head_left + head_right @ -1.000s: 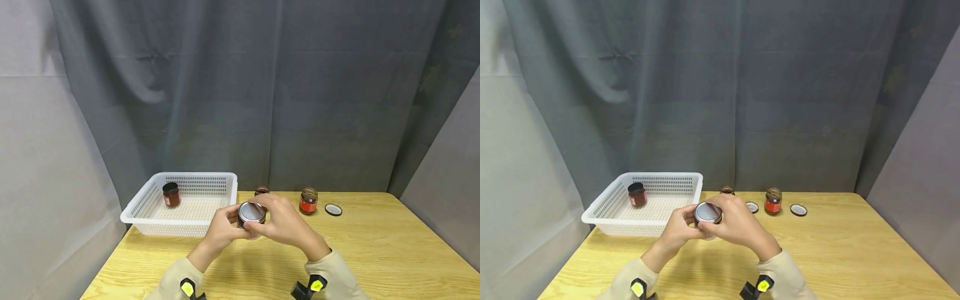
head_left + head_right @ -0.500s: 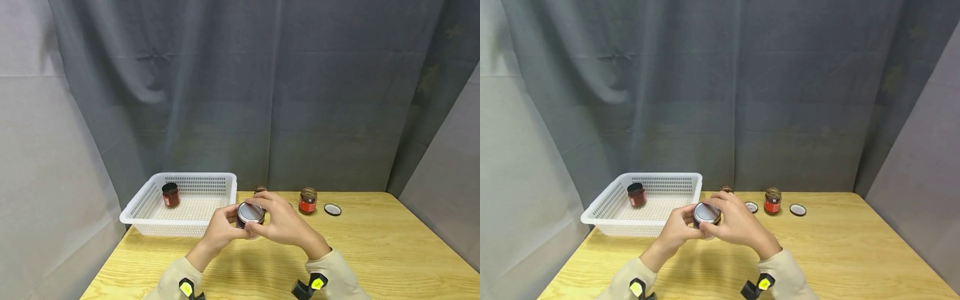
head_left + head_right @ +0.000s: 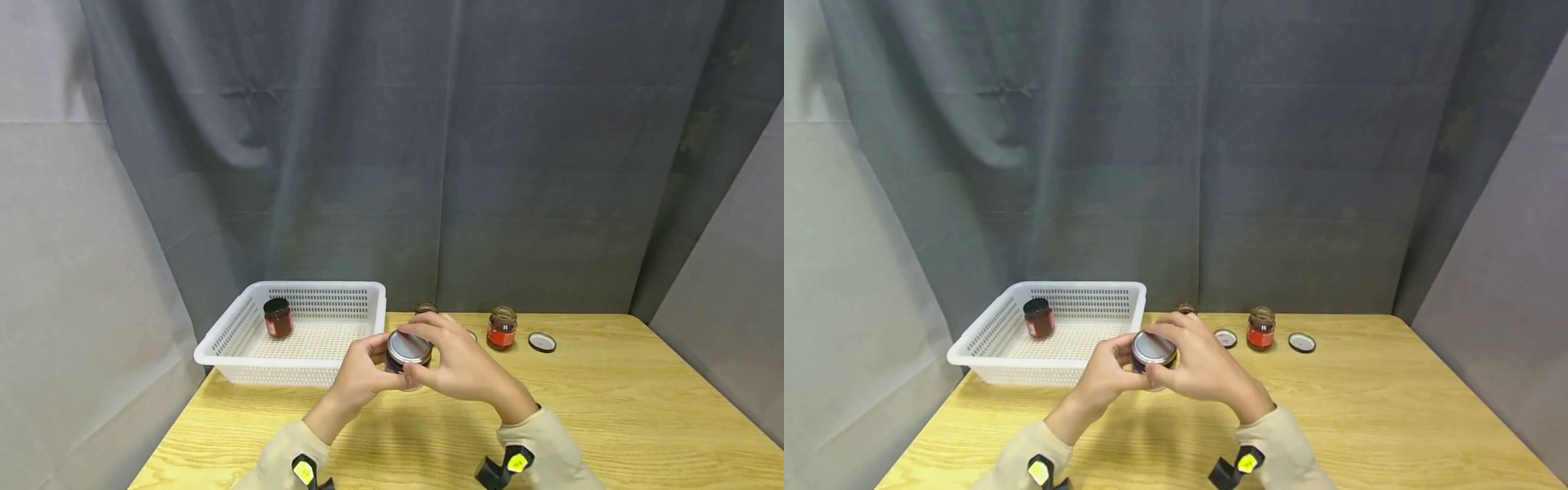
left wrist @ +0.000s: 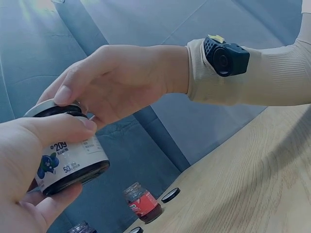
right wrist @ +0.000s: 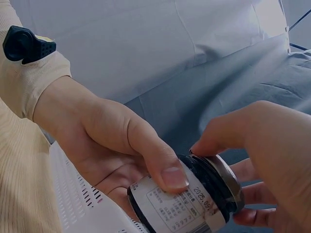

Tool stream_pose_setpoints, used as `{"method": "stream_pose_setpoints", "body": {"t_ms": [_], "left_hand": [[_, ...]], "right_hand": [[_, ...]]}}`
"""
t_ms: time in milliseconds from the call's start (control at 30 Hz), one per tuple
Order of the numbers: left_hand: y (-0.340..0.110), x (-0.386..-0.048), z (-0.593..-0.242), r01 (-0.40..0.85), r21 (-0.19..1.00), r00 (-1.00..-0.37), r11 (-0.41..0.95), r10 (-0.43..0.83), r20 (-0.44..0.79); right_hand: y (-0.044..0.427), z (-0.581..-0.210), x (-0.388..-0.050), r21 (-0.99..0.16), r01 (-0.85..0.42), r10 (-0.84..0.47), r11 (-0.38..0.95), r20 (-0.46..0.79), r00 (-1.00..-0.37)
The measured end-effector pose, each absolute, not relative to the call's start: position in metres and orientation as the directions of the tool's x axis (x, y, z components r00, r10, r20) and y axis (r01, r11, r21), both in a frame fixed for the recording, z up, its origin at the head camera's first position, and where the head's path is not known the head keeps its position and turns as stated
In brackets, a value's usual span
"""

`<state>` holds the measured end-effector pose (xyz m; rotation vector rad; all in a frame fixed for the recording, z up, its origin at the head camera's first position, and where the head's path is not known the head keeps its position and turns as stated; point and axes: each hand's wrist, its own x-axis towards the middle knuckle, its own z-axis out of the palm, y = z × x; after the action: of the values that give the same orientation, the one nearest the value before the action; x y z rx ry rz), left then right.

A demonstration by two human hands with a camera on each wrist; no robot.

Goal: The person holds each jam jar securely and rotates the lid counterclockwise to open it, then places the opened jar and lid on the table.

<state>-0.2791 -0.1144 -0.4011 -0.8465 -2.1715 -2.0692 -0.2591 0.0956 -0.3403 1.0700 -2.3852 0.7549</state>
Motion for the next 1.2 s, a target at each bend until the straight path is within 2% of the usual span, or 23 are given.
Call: {"method": "stream_pose_setpoints", "body": {"t_ms": [667,1000,1200], "left_hand": [[-0.115,-0.28,-0.399,0.38,0.922,-0.844,-0.072,0.381,0.378],[-0.119,-0.279,-0.397,0.399,0.915,-0.844,-0.055,0.368,0.39],[-0.12,-0.28,-0.397,0.393,0.917,-0.832,-0.068,0.399,0.386]], "right_hand": [[0.093,-0.343,-0.262,-0.334,-0.774,-0.542,0.538,0.565,-0.622],[0.082,-0.348,-0.261,-0.345,-0.774,-0.448,0.531,0.661,-0.602],[0.085,-0.348,-0.261,-0.387,-0.778,-0.464,0.494,0.64,-0.613]]}}
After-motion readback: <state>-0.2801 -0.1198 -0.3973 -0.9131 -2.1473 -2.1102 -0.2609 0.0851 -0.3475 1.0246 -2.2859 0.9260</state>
